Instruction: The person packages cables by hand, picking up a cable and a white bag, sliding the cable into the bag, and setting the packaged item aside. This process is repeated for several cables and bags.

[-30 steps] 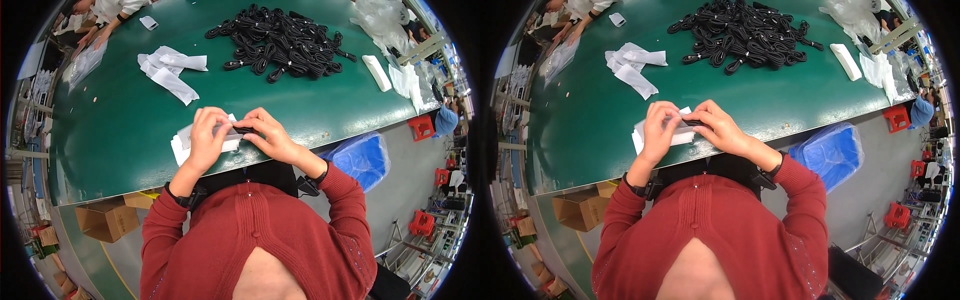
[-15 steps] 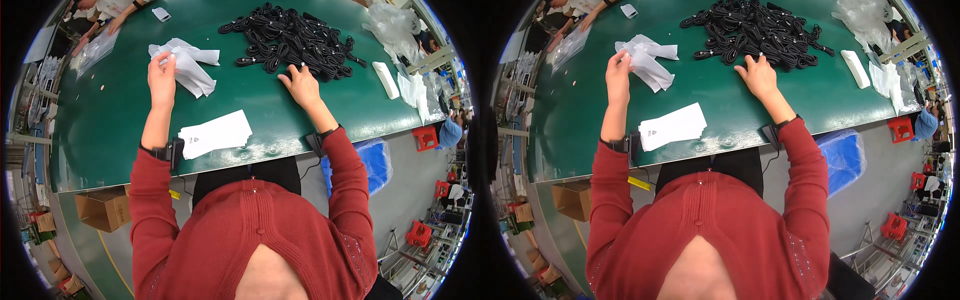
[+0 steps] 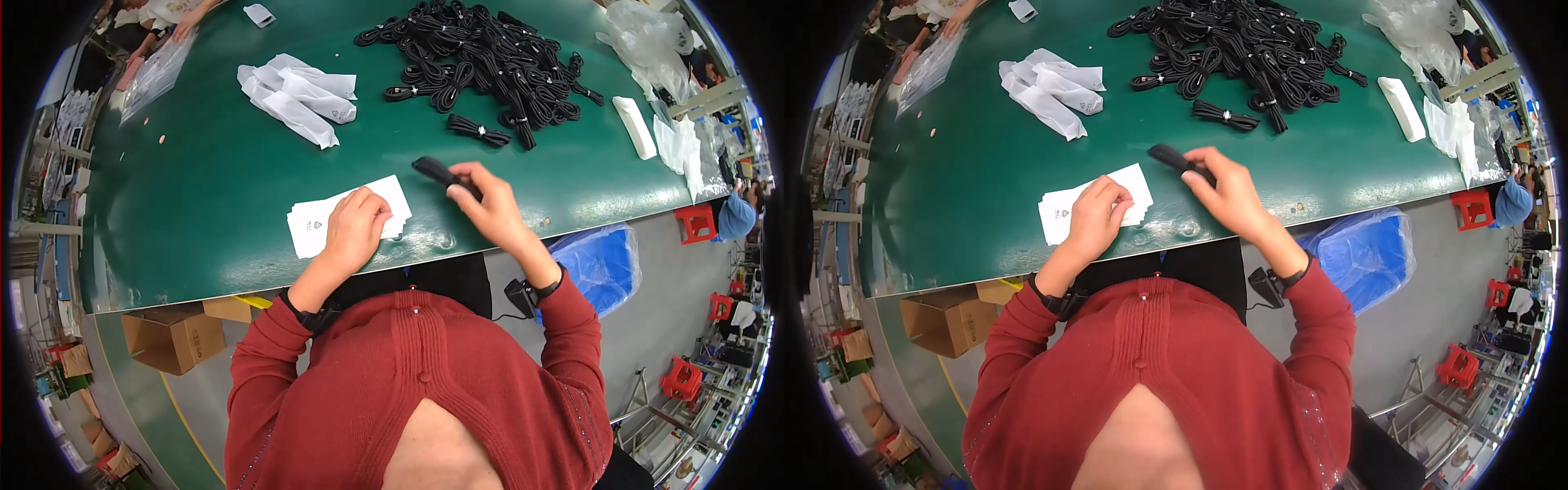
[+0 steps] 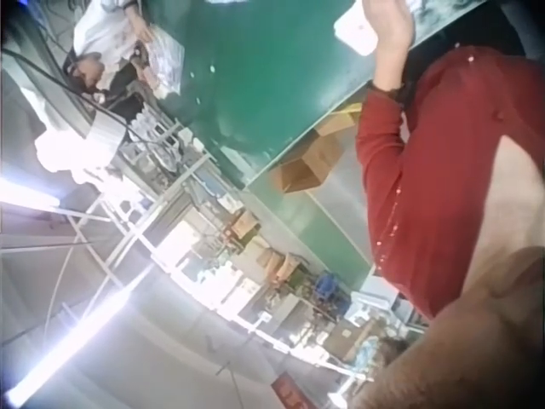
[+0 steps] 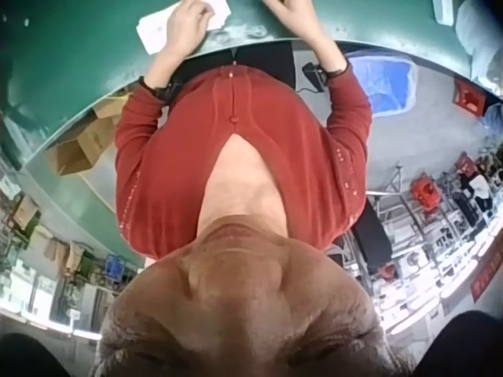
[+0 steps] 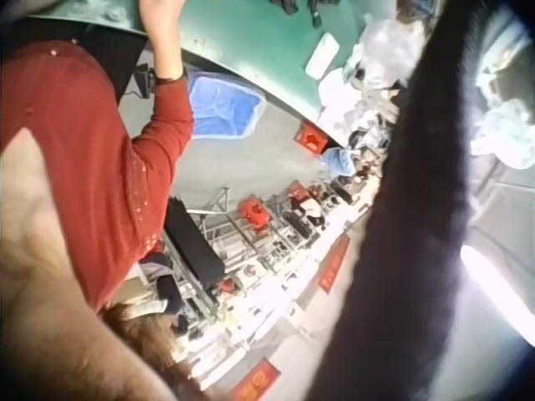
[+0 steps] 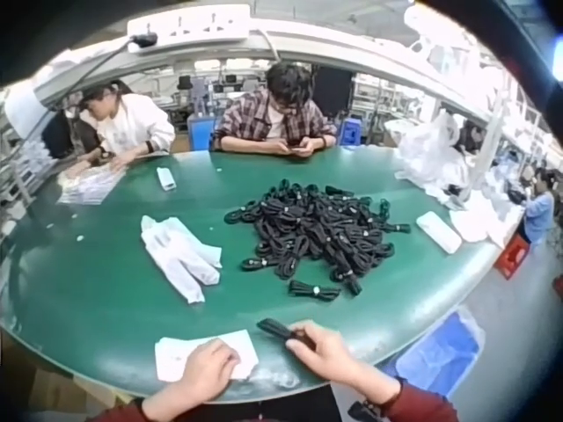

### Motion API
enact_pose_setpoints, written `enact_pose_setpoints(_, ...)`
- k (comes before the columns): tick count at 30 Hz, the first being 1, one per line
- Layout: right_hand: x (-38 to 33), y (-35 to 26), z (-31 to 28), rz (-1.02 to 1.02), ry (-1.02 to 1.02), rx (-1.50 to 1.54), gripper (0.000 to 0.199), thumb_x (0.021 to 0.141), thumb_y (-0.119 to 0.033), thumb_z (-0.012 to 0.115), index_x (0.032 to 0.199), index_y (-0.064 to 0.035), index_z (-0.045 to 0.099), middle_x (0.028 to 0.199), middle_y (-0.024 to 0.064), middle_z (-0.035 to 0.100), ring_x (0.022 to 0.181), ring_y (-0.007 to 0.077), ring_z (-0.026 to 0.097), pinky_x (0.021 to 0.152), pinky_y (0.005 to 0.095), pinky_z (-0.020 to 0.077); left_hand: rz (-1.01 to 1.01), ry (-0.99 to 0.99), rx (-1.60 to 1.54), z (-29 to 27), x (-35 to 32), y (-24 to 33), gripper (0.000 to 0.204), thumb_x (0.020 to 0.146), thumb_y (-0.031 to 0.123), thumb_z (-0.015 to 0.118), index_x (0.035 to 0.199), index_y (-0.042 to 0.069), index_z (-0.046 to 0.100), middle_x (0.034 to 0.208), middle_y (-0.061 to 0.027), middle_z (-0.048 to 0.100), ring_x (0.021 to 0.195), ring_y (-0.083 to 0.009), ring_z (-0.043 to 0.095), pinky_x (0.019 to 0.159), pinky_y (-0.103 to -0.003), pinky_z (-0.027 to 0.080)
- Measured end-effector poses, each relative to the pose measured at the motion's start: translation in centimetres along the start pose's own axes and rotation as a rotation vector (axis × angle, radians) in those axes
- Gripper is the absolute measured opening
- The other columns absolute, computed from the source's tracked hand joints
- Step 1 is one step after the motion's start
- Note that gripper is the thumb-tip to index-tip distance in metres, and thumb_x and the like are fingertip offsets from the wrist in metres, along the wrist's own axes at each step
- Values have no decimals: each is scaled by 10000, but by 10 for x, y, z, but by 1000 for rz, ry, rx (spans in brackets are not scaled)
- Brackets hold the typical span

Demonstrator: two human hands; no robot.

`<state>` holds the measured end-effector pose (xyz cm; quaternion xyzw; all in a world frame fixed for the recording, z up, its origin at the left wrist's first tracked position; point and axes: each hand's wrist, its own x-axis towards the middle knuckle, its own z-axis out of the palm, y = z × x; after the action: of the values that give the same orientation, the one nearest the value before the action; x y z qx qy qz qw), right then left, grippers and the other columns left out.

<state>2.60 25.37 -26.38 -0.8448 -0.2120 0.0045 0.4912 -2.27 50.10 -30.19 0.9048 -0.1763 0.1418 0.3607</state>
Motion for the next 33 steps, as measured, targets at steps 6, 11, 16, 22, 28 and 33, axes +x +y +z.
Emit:
enact_pose_setpoints(6, -14, -9, 12, -281, -22, -128, 289, 837, -60, 710, 1121, -46, 660, 862, 105, 602, 748, 246, 594, 655, 317, 492, -301, 5, -280, -4, 0, 5, 97, 842, 5, 682, 903, 1, 607, 825, -71, 576, 695, -155, 547, 673, -266, 460)
enact_pose_setpoints(11, -13, -14, 15, -401, -84, -256, 281, 831, -65, 721, 1109, -71, 675, 853, 101, 578, 754, 256, 591, 656, 320, 492, -356, 33, -398, -7, 0, 8, 76, 849, -9, 664, 889, -2, 600, 835, -74, 574, 706, -141, 532, 677, -260, 446)
enact_pose_setpoints(16, -13, -8, 22, -261, -175, -77, 324, 819, -68, 737, 1136, -84, 670, 886, 71, 579, 747, 234, 592, 679, 314, 496, -17, 60, -231, -12, 5, 17, 87, 816, -17, 663, 858, 13, 592, 868, -92, 587, 773, -231, 561, 706, -319, 460)
enact_pose_setpoints(22, -8, -11, 34, 20, -234, 204, 339, 817, -58, 737, 1144, -61, 650, 1044, 78, 579, 888, 210, 593, 741, 321, 506, 95, 57, -165, -19, 13, 28, 116, 770, -27, 667, 829, 26, 582, 903, -105, 595, 848, -307, 556, 753, -361, 459)
enact_pose_setpoints(28, 2, -31, 33, -432, -104, 256, 326, 823, -31, 717, 1135, -48, 626, 1190, 125, 542, 1051, 236, 556, 820, 342, 500, -91, 99, -440, -32, 26, 18, 84, 844, 29, 667, 877, 8, 592, 900, -49, 601, 777, -170, 544, 688, -282, 444)
enact_pose_setpoints(33, 31, -12, 6, -401, 284, -241, 383, 819, -47, 717, 1185, -64, 609, 1145, 132, 549, 1041, 275, 562, 858, 357, 490, -462, 125, -991, -72, 50, -6, 114, 937, 121, 636, 945, 10, 609, 811, 19, 564, 683, -46, 465, 607, -194, 372)
